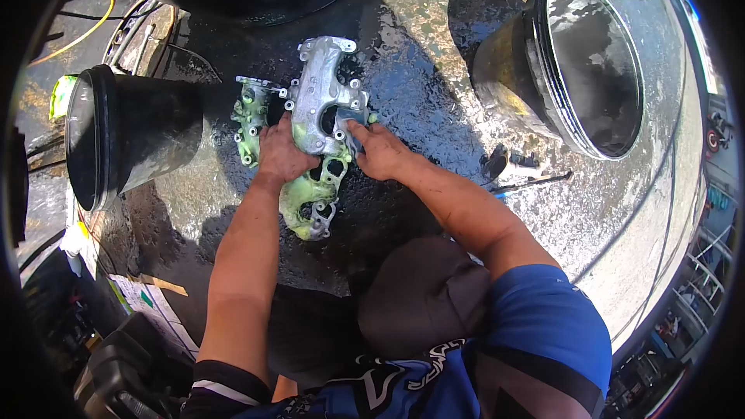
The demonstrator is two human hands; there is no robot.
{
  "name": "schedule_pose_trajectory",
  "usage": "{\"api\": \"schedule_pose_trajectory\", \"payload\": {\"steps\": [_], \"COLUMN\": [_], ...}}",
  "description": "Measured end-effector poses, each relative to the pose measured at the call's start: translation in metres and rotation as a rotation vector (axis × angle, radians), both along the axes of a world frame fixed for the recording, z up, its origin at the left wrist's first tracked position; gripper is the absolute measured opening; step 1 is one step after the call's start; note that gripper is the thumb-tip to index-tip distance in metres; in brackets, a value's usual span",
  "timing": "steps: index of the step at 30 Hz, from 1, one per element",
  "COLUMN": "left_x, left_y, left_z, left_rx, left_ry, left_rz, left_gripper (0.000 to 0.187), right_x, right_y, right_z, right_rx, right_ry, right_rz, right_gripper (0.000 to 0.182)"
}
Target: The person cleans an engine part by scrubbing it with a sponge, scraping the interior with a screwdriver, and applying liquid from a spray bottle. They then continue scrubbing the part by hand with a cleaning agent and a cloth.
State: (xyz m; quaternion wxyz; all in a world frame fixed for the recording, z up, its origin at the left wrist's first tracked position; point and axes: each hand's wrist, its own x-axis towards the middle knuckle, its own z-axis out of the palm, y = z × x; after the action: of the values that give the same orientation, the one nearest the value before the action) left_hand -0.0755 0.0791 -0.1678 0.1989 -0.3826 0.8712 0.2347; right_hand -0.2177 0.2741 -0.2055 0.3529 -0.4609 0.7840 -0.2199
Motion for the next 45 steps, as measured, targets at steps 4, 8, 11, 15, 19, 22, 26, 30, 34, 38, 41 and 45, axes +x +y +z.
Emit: {"api": "schedule_pose_trajectory", "payload": {"steps": [4, 8, 11, 15, 19, 22, 26, 30, 34, 38, 41, 45], "left_x": [0.007, 0.003, 0.004, 0.007, 0.005, 0.006, 0.011, 0.007, 0.01, 0.011, 0.01, 0.017], "left_y": [0.004, -0.002, -0.008, -0.005, -0.006, -0.009, -0.006, -0.009, -0.01, -0.009, -0.013, -0.008], "left_z": [-0.001, 0.015, 0.012, 0.012, 0.018, 0.019, 0.013, 0.019, 0.018, 0.015, 0.015, 0.008], "left_rx": [0.026, 0.013, 0.064, 0.049, 0.064, 0.072, 0.074, 0.084, 0.1, 0.099, 0.09, 0.084], "left_ry": [0.008, -0.07, -0.087, -0.05, -0.086, -0.054, -0.033, -0.051, -0.036, -0.032, -0.019, 0.002], "left_rz": [0.005, -0.112, -0.117, -0.125, -0.093, -0.088, -0.101, -0.088, -0.086, -0.065, -0.048, -0.046], "left_gripper": [0.119, 0.119, 0.119, 0.116, 0.116, 0.115, 0.119, 0.119, 0.117, 0.118, 0.118, 0.119], "right_x": [-0.004, -0.009, -0.011, 0.008, 0.0, 0.004, 0.012, 0.035, 0.053, 0.037, 0.042, 0.024], "right_y": [-0.005, 0.019, 0.015, 0.007, 0.031, 0.008, 0.01, 0.012, 0.032, 0.008, 0.047, 0.009], "right_z": [-0.028, -0.006, -0.001, -0.013, 0.006, 0.013, -0.017, -0.018, -0.029, -0.011, -0.011, 0.048], "right_rx": [-0.199, -0.163, -0.373, -0.153, -0.191, -0.235, -0.148, 0.016, -0.061, 0.013, -0.239, -0.492], "right_ry": [0.099, 0.145, 0.232, 0.297, 0.2, 0.196, 0.124, -0.53, -0.629, -0.555, -0.228, 0.187], "right_rz": [0.058, 0.228, 0.26, 0.146, 0.116, 0.106, 0.072, -0.262, -0.257, -0.264, 0.103, 0.388], "right_gripper": [0.058, 0.052, 0.052, 0.053, 0.053, 0.052, 0.057, 0.052, 0.046, 0.043, 0.05, 0.048]}}
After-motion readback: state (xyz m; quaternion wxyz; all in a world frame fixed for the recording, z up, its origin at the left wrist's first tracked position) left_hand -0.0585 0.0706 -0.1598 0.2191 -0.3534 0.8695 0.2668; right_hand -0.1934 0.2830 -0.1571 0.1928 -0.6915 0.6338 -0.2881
